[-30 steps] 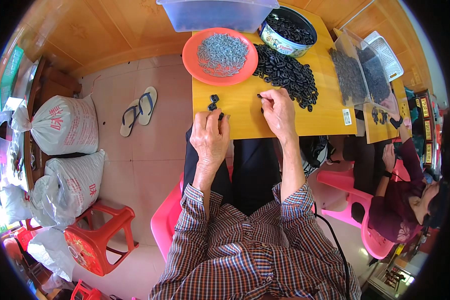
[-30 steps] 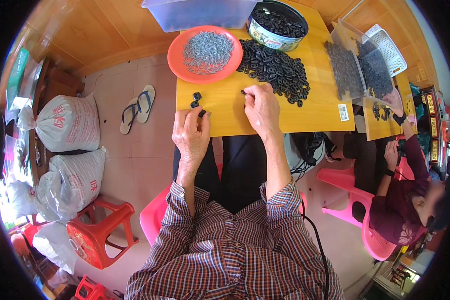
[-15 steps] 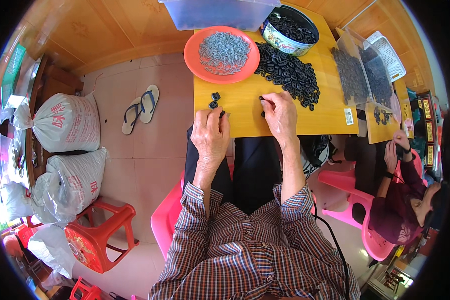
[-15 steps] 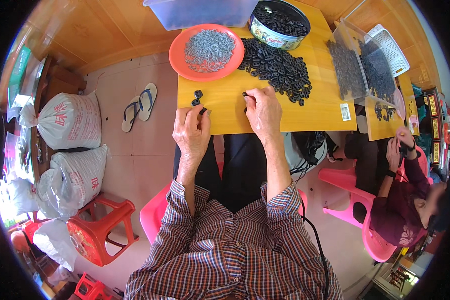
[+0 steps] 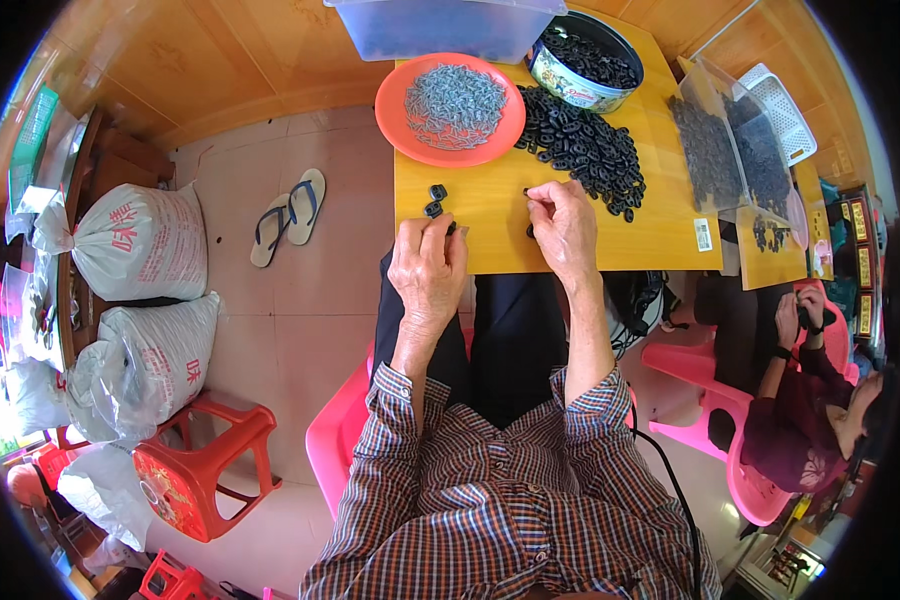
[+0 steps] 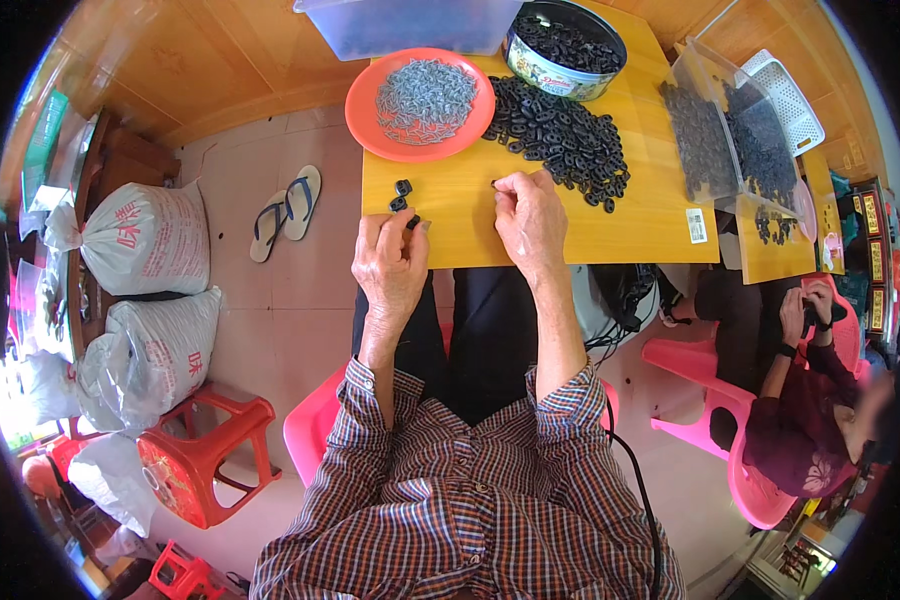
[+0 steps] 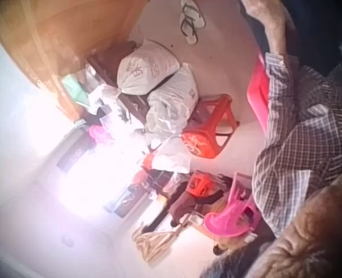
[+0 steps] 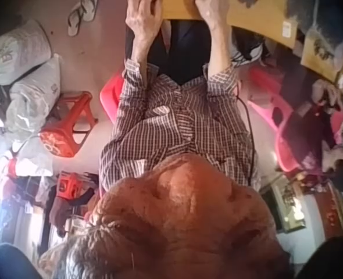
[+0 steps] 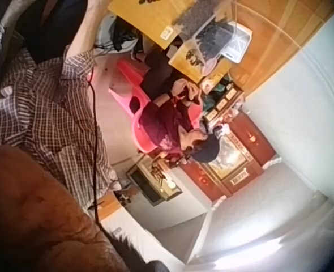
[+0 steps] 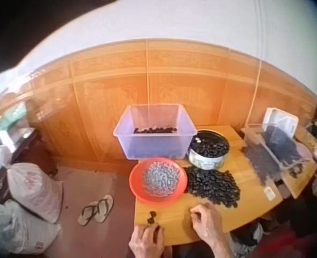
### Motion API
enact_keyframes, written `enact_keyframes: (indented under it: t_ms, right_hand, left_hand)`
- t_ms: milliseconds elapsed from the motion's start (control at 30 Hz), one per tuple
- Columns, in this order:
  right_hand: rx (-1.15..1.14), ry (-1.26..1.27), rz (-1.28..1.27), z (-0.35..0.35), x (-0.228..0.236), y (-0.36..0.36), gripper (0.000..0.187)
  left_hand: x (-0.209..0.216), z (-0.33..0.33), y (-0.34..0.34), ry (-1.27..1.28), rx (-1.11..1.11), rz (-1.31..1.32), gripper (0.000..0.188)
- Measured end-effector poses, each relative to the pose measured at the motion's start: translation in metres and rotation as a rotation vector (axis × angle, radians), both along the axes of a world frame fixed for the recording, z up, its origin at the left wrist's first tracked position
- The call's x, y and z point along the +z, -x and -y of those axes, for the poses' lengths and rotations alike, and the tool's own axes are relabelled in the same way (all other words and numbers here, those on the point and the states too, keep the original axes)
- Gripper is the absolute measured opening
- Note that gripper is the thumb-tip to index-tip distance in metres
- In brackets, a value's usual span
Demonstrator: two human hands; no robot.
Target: Manually assembling small hardware components by inserting metal pins into black plastic housings.
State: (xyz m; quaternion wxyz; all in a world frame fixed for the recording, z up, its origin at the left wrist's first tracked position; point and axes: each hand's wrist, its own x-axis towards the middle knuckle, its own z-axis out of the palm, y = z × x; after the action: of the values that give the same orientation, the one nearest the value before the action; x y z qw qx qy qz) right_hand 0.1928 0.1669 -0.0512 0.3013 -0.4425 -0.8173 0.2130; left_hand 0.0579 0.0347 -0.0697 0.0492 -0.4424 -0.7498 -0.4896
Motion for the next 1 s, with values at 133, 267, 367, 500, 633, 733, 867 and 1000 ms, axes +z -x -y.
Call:
enact_keyframes:
  t_ms: [133,267,367,500,633,733,867,1000]
  right_hand:
    - [0.005,0.031,-0.116,-0.004,-0.005,-0.005,0.009]
    - [-0.002,0.046,-0.177,-0.008,-0.011,-0.008,0.01]
    - [-0.024,0.08,-0.185,-0.008,-0.008,-0.005,0.011]
    - [-0.01,-0.067,-0.027,-0.006,-0.004,-0.001,0.013]
    - [-0.011,-0.031,0.054,-0.005,0.0,0.0,0.013]
    - [-0.026,0.039,0.005,-0.007,-0.001,0.0,0.01]
    - [-0.017,0.056,-0.073,-0.009,-0.001,-0.002,0.007]
    - [0.003,0.144,-0.187,-0.006,0.003,-0.005,0.007]
  left_hand:
    - [0.002,-0.002,0.001,-0.059,0.011,-0.053,0.018]
    - [0.0,-0.002,0.001,-0.055,0.012,-0.05,0.017]
    - [0.0,-0.002,0.001,-0.043,0.013,-0.059,0.017]
    - [-0.001,0.0,0.001,-0.022,0.011,-0.032,0.019]
    - [0.0,-0.002,0.002,-0.053,0.009,-0.049,0.017]
    - [0.002,-0.001,0.002,-0.032,0.001,-0.029,0.018]
    - [0.005,-0.003,0.001,-0.013,-0.007,-0.024,0.018]
    - [0.009,-0.008,0.002,-0.031,-0.024,-0.059,0.018]
